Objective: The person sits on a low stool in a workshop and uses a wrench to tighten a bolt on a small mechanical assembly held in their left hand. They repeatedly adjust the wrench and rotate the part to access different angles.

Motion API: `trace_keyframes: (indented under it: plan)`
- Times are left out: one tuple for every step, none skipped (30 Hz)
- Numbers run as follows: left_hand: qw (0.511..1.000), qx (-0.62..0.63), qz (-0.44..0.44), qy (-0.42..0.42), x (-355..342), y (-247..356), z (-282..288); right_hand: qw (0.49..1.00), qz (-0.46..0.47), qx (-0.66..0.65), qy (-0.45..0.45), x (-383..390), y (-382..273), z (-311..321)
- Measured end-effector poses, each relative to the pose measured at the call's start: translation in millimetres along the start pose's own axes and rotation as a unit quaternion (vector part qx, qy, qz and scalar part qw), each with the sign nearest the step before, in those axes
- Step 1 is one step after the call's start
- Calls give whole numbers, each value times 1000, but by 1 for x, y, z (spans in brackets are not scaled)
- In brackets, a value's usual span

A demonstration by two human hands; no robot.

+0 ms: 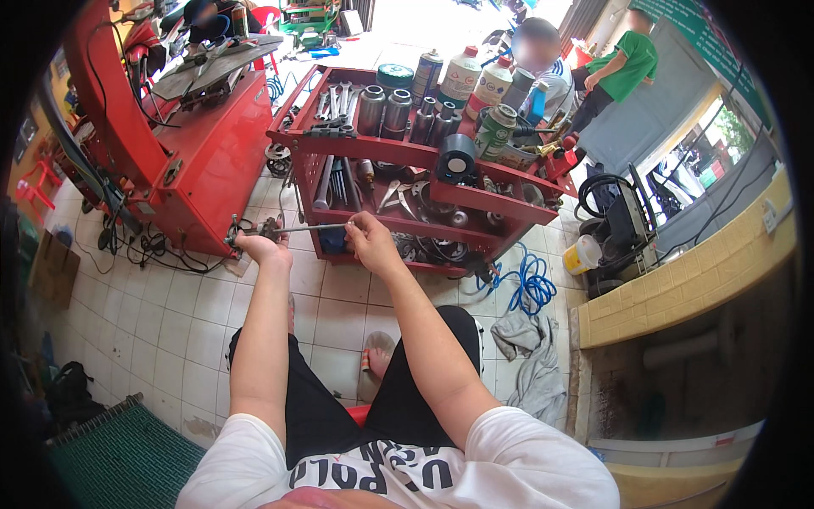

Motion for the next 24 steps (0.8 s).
trace_keyframes:
  plan:
    - [1000, -1, -1, 1, 0, 0, 0, 1000, 2, -2, 0, 0, -2, -1]
    - [1000, 0, 2, 0, 1, 0, 0, 1000, 4, -4, 1, 1, -3, -2]
    - [1000, 1, 5, -2, 1, 0, 0, 1000, 7, -6, 1, 1, -4, -2]
    - [1000, 2, 7, -3, 1, -1, 0, 1000, 10, -4, 0, 0, -4, -2]
    - [1000, 7, 7, -1, 1, -1, 0, 1000, 14, -2, -1, 0, -4, -2]
    - [1000, 11, 8, 1, 1, -1, 0, 1000, 18, 0, -2, 0, -4, -2]
    - [1000, 15, 8, 3, 1, -1, 1, 1000, 23, 3, -3, 0, -4, -2]
    - [1000, 14, 8, 2, 1, -1, 1, 1000, 28, 7, -4, 1, -5, -2]
    - [1000, 13, 8, 2, 1, -2, 1, 999, 33, 10, -5, 1, -6, -2]
    - [1000, 12, 9, 1, 1, -2, 1, 999, 32, 12, -4, 1, -5, -2]
    - [1000, 15, 11, 4, 1, -3, 2, 999, 31, 15, -2, 2, -5, -1]
    - [1000, 19, 13, 8, 0, -3, 3, 999, 30, 17, -2, 2, -7, -2]
    - [1000, 22, 15, 11, -1, -3, 4, 999, 33, 37, 4, 3, -9, -2]
    - [999, 24, 19, 11, -1, -3, 4, 998, 35, 58, 9, 4, -12, -1]
    - [999, 27, 22, 10, -1, -3, 5, 996, 38, 78, 15, 5, -16, -1]
    - [999, 29, 26, 9, -1, -3, 5, 995, 45, 83, 19, 7, -21, -2]
    - [999, 33, 28, 16, -1, -4, 6, 995, 52, 88, 22, 8, -25, -3]
    - [999, 37, 31, 21, -1, -4, 6, 994, 60, 93, 26, 9, -28, -3]
    - [998, 41, 34, 27, -1, -5, 6, 993, 69, 91, 29, 9, -28, -2]
    - [999, 38, 27, 27, -1, -5, 6, 992, 78, 89, 32, 8, -27, -2]
    - [999, 35, 21, 26, 0, -5, 5, 992, 86, 87, 37, 7, -24, 0]
    - [999, 31, 15, 26, 2, -6, 4, 995, 69, 61, 32, 4, -14, 3]
    - [999, 26, 8, 20, 2, -7, 1, 998, 51, 35, 27, 0, -4, 6]
    - [1000, 21, -1, 17, 4, -6, 0, 999, 32, 8, 19, -1, 3, 5]
Point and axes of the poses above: each hand's wrist, its own x-axis away from the middle knuckle, its own z-axis out of the back of the hand, y = z × x, the point moved 8 cm from there along -x, towards the middle knuckle, and after that the axes turned 10 degrees about -y, right-handed, at the moved point
